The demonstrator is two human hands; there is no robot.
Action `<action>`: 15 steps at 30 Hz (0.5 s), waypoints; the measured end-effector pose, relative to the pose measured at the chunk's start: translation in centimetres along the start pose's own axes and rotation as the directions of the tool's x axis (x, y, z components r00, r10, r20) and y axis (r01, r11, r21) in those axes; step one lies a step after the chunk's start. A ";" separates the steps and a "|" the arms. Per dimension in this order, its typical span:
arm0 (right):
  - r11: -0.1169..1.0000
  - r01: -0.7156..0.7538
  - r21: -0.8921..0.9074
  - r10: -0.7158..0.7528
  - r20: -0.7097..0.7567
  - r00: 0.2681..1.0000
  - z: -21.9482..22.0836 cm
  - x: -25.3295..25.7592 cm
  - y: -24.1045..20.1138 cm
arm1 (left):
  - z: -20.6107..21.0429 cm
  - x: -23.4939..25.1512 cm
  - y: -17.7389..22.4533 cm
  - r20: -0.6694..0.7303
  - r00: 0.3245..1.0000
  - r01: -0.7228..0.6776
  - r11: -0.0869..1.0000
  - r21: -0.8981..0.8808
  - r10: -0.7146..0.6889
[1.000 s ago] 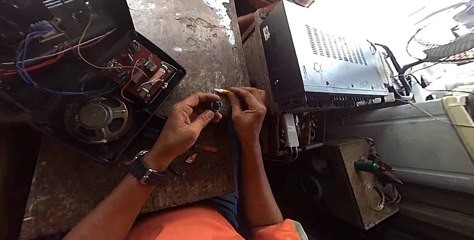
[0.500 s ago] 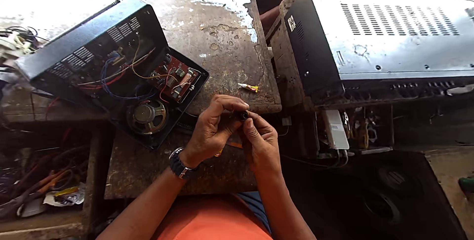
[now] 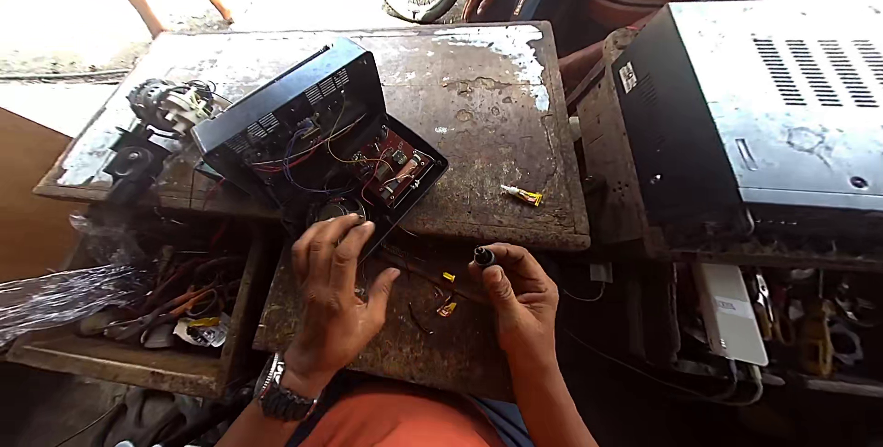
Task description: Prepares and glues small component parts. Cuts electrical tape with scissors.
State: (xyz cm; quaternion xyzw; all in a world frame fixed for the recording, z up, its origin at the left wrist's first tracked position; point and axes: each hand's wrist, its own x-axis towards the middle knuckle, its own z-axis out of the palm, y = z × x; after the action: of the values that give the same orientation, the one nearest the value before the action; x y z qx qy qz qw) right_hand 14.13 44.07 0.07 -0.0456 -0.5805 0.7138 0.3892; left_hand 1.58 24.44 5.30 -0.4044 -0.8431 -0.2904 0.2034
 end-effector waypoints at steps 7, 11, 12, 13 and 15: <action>1.000 0.026 -0.012 -0.027 -0.080 0.996 -0.1 0.1 0.1 | 0.9 0.0 -4.1 0.122 0.992 -0.004 0.984 0.177 -0.018; 0.999 0.029 -0.040 -0.033 -0.100 0.994 0.0 0.1 0.2 | 1.0 0.3 -4.5 0.118 0.993 -0.044 0.983 0.180 0.023; 0.998 0.029 -0.047 -0.034 -0.107 0.994 0.0 0.1 0.2 | 1.0 0.3 -4.6 0.110 0.993 -0.058 0.982 0.179 0.039; 0.998 0.029 -0.055 -0.035 -0.115 0.993 0.0 0.0 0.2 | 1.0 0.3 -4.7 0.099 0.993 -0.074 0.982 0.173 0.058; 0.997 0.022 -0.067 -0.030 -0.124 0.992 0.0 -0.1 0.1 | 0.8 0.4 -4.9 0.069 0.993 -0.105 0.983 0.151 0.096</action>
State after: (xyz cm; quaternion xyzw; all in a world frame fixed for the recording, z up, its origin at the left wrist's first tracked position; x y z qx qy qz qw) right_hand 14.09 44.01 -0.05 -0.0955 -0.5787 0.6848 0.4325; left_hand -2.61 22.73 3.31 -0.4383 -0.8474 -0.2011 0.2224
